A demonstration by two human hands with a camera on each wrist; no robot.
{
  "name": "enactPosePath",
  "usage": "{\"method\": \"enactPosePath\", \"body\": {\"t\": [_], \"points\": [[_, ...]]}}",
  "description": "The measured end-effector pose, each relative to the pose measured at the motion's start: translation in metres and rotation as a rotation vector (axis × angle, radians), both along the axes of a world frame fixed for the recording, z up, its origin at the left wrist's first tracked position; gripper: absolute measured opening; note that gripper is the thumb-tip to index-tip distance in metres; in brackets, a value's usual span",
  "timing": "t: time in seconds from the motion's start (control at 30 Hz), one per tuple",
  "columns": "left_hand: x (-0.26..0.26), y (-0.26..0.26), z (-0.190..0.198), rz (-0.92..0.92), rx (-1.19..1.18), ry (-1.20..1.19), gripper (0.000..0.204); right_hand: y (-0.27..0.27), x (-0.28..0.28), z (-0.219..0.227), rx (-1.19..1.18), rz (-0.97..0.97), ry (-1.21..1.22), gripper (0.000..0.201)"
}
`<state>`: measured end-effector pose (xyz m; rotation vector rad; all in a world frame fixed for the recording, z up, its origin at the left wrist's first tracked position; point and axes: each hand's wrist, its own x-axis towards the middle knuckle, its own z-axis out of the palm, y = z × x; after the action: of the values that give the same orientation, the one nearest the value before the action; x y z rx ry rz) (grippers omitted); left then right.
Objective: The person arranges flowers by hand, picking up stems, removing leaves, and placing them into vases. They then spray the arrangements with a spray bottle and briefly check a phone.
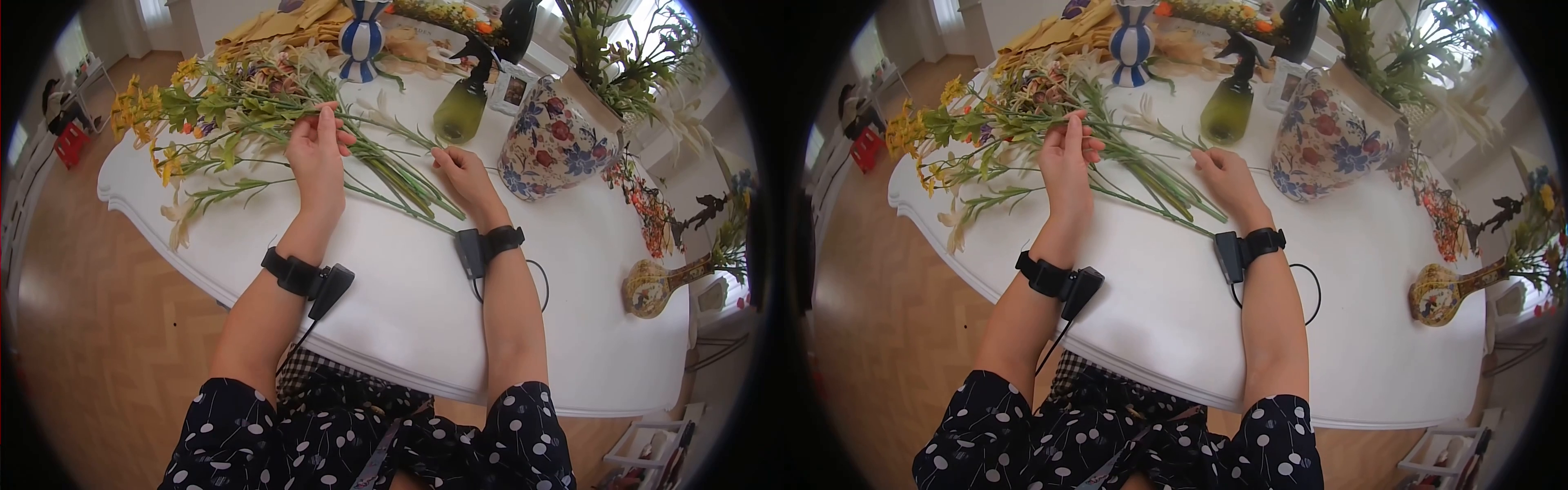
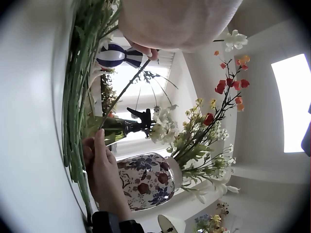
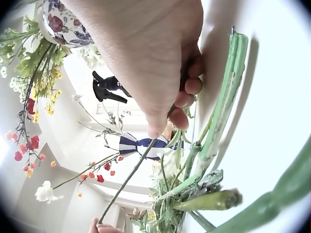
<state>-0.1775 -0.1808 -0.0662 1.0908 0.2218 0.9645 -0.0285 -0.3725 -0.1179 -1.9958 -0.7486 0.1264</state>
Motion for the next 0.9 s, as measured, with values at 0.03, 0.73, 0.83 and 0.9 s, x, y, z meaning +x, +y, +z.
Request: {"method": "enactPosePath", "body": {"t": [0.03,0.73,0.83,0.9], "points": [[-0.0002,-0.0004,0.0006,-0.002,-0.001,0.006,0.024,-0.0001,0.0009,-0.0009,0.011,0.007,-0.006,0.046],[-0.0033,-0.0055,0.0059,0.065,0.089,-0.018,0.030,-0.0010,-0.0034,0.0047,-0.023,0.017,0.003,0.047],[-0.0032,-0.0037,0.0054,0.080,0.122,-0.024,0.029,-0.0007,-0.0041,0.0064,-0.014,0.013,0.015,0.046],[-0.0028,-0.0021,0.0053,0.097,0.149,-0.033,0.028,-0.0012,-0.0060,0.0073,-0.008,0.011,0.018,0.046]]}}
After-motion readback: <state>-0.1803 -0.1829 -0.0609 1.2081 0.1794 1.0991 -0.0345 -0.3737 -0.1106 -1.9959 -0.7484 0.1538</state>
